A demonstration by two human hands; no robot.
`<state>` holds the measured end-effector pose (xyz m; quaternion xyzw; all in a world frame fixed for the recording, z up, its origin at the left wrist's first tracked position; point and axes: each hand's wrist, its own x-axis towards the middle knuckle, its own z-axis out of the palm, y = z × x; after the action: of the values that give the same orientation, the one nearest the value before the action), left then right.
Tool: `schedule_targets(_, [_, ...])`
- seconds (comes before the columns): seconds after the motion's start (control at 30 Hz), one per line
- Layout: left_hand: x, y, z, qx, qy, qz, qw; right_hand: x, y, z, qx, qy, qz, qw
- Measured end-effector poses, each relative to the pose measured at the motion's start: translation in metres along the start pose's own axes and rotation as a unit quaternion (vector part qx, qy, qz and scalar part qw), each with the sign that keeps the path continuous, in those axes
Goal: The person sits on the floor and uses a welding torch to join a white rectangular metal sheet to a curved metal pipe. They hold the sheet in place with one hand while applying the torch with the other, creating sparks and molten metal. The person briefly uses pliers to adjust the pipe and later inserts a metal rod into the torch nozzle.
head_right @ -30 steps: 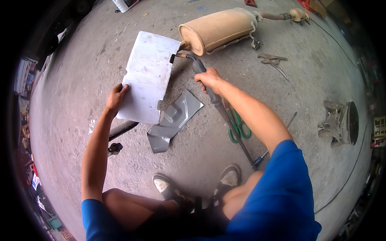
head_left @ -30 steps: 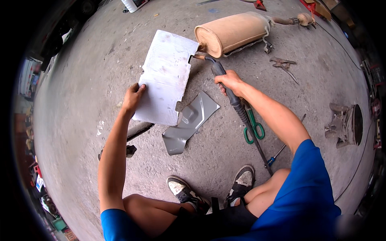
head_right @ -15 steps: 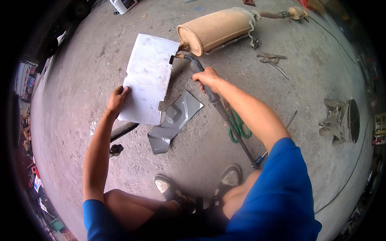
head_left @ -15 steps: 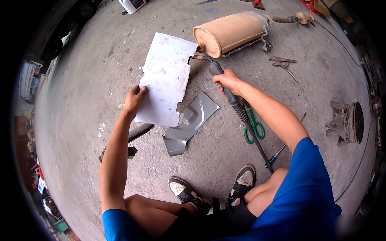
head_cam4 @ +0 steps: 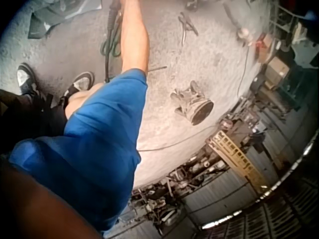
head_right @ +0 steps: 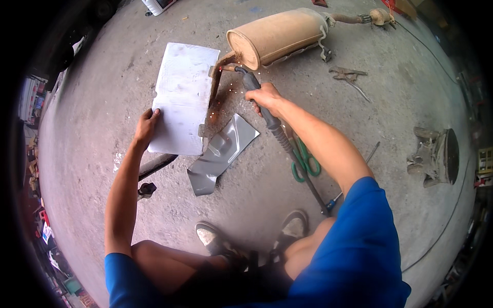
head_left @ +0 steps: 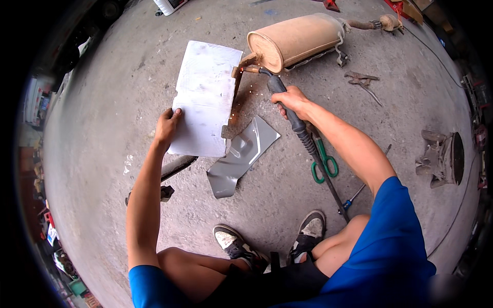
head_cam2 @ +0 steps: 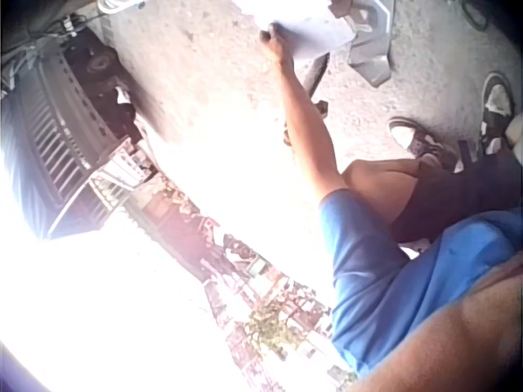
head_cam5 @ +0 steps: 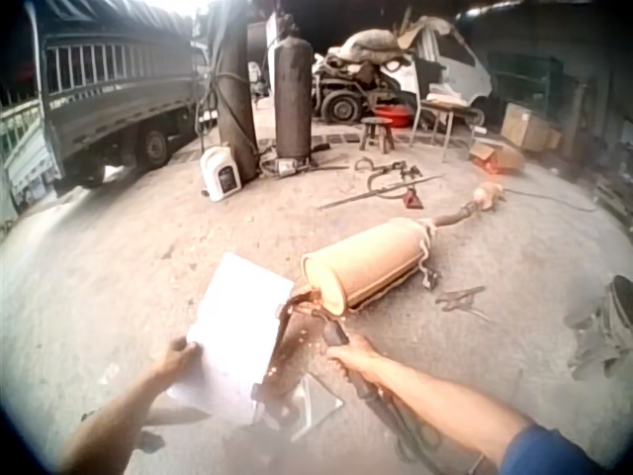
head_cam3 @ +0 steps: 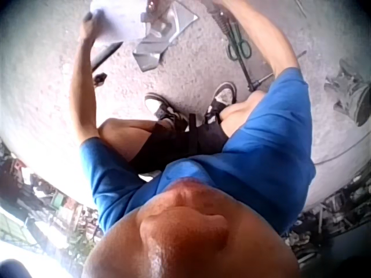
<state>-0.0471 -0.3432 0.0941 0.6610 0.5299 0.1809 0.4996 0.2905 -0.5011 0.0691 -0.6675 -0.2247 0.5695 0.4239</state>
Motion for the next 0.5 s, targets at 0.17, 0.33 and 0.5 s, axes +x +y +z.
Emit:
schedule_targets(0.17, [0.001,-0.003,-0.009,0.076,-0.003,-0.013,0.997,-0.003,-0.006,-0.001,0.021,0.010,0.023,0.999])
schedule_targets(0.33, [-0.006,0.008,0.005,0.062,0.004,-0.020,0.998,-0.005,-0.007,-0.001,0.011,0.011,0.024,1.000])
schedule_targets(0.5, [-0.009,0.012,0.019,0.006,-0.027,-0.022,0.999,-0.004,-0.005,0.001,0.003,0.016,0.028,0.999])
